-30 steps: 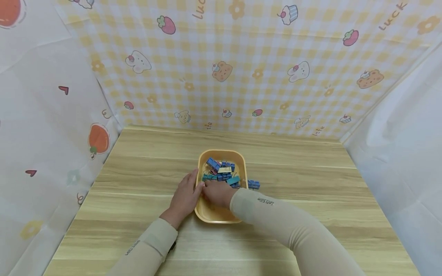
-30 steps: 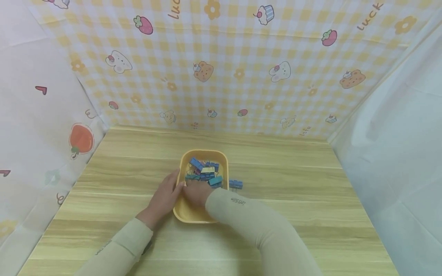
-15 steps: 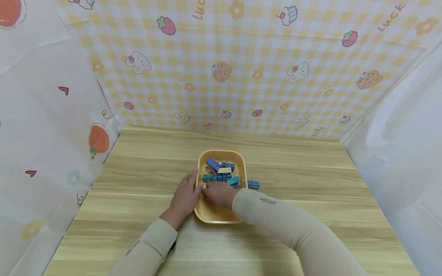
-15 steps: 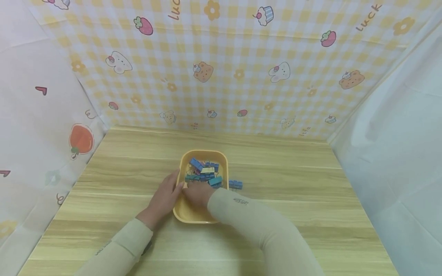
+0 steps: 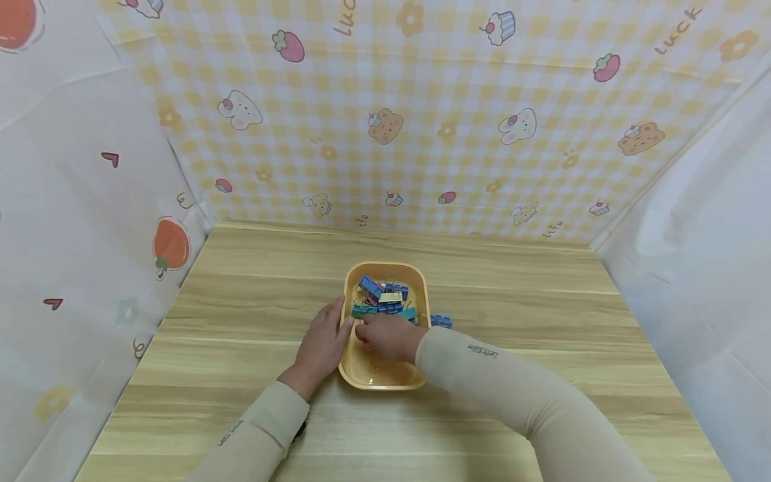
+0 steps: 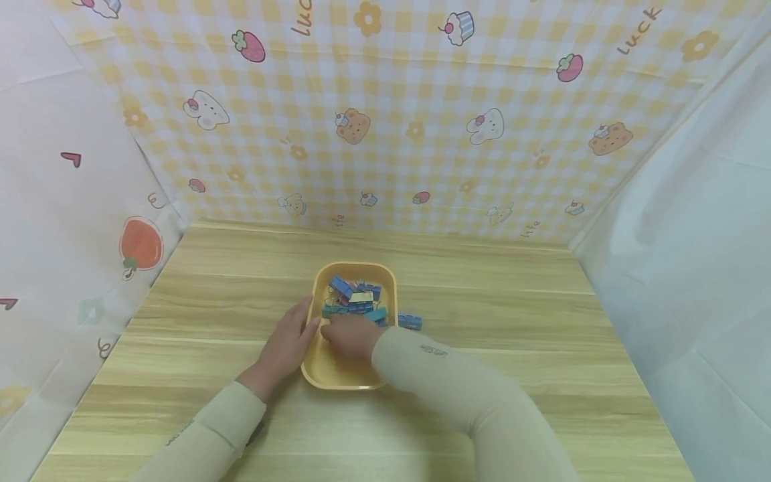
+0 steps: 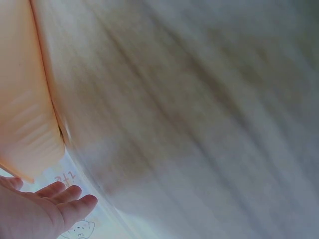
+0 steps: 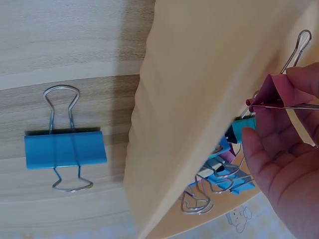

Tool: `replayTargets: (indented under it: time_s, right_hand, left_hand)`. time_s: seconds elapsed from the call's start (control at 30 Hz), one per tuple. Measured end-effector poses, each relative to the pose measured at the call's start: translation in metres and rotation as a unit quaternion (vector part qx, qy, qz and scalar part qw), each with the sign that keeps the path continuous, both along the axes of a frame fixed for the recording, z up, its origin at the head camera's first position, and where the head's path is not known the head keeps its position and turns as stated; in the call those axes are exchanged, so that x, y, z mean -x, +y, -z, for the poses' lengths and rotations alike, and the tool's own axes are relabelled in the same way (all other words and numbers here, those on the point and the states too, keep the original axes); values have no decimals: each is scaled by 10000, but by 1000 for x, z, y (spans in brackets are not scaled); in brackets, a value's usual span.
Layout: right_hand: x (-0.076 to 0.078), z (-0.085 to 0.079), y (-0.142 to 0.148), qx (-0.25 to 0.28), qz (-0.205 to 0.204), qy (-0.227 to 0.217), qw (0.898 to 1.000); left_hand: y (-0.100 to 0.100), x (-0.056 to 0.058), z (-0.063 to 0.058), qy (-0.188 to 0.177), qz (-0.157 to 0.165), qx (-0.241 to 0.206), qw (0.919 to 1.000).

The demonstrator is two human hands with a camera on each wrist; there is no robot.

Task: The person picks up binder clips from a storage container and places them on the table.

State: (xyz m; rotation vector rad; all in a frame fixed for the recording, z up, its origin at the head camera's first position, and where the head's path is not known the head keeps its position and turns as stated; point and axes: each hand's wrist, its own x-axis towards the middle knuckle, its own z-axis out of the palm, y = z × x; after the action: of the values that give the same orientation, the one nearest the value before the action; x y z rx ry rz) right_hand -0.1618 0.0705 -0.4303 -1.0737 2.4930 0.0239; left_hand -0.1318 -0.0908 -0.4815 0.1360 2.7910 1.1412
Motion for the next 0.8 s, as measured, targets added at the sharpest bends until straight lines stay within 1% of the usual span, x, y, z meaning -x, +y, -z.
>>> replayTargets:
  time_s: [0.23,0.43,0.53,0.67,0.8]
  right_hand:
    - [-1,-3,9,352,-103,94,9993]
    - [0,-12,16,814,-209,450,9954]
    - [2,-19,20,966,-146,479,9941]
    - [6,-28,27,1081,61,379,9934]
    - [10,-35,36,1318,218,420,9901]
  left_hand:
    - [0,-1,1,98,24,27,9999]
    - [0,-1,1,136,48,-23,9999]
    - [0,-1,0,113,39,-36,9999]
    - [0,-1,1,40,43,-41,10000]
    - [0,-1,1,72,76,-75,9999]
